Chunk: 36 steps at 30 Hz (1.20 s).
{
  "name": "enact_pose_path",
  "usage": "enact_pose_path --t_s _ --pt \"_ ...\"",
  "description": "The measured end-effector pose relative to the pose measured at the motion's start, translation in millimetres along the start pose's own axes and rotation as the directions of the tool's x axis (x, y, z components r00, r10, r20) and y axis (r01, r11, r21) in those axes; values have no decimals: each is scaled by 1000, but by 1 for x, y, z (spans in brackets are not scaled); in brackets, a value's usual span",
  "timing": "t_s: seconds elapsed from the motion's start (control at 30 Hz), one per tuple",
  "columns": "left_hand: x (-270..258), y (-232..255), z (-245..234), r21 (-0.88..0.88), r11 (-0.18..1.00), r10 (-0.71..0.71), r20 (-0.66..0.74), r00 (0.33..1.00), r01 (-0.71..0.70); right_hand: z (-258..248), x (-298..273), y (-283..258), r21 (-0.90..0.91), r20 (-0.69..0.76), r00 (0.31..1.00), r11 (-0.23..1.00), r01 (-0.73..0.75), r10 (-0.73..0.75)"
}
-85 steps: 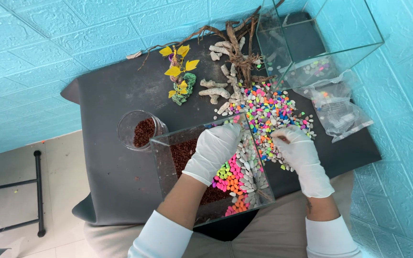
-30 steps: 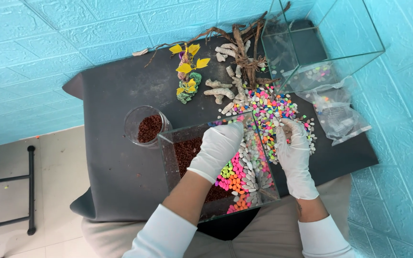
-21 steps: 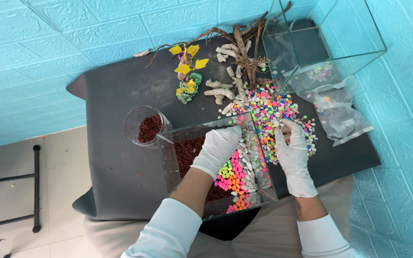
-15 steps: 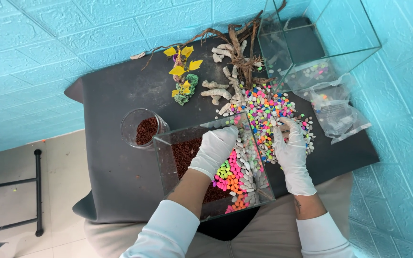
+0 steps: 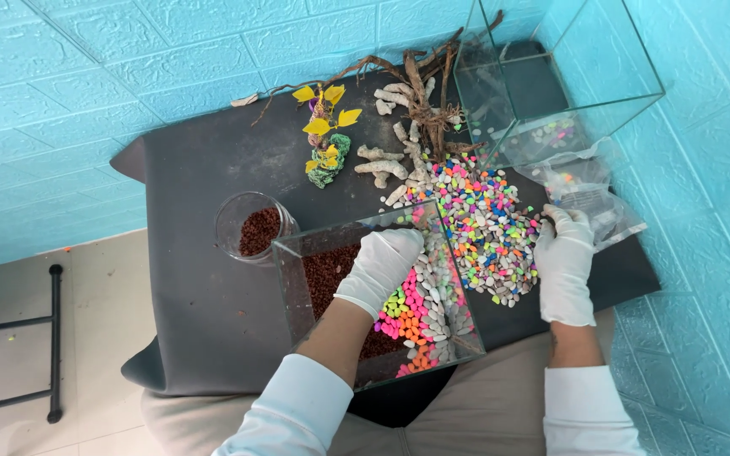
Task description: Arranging colorful pebbles and brown substrate inside a glass container to create a decorative display.
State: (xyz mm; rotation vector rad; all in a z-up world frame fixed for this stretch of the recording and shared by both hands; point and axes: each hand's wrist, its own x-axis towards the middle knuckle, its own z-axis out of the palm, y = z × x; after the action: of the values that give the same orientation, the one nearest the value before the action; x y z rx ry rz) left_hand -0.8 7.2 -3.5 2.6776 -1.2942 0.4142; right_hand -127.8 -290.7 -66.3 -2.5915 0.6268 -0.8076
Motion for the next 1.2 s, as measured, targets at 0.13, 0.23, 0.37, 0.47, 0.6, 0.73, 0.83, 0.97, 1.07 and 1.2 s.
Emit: enact_pose_path --t_s 0.13,0.23,0.37,0.47,0.6,0.73,0.83,0.97,1.07,1.2 --pt "-1 5 13 18 1000 -18 0 1000 18 29 4 40 -54 88 996 998 -23 28" --pt "-6 10 22 -152 941 -336 -488 806 301 29 7 35 -188 149 986 981 -39 68" --pt "7 2 -18 41 995 -84 -156 984 92 25 22 31 -127 225 966 987 -97 124" --pt "8 -8 -65 -221 973 -41 96 995 61 45 30 65 -204 301 930 967 -151 209" --pt "14 -8 -93 -687 628 -253 264 931 366 14 47 20 -282 452 814 924 -258 365" --pt "11 -19 -55 -370 922 -102 59 993 117 22 38 28 -260 472 811 934 -246 346" --pt "15 -19 -93 -475 868 -139 48 989 145 39 24 56 -244 412 864 949 -200 288" --pt "17 -18 -122 -698 702 -156 40 987 139 -12 9 -29 189 346 908 931 -314 236" --pt "22 -13 -116 -759 620 -204 88 975 198 -40 5 -91 425 312 923 835 -349 227" --pt "19 -3 -106 -858 422 -268 190 944 292 -83 7 -187 696 304 936 628 -347 179"
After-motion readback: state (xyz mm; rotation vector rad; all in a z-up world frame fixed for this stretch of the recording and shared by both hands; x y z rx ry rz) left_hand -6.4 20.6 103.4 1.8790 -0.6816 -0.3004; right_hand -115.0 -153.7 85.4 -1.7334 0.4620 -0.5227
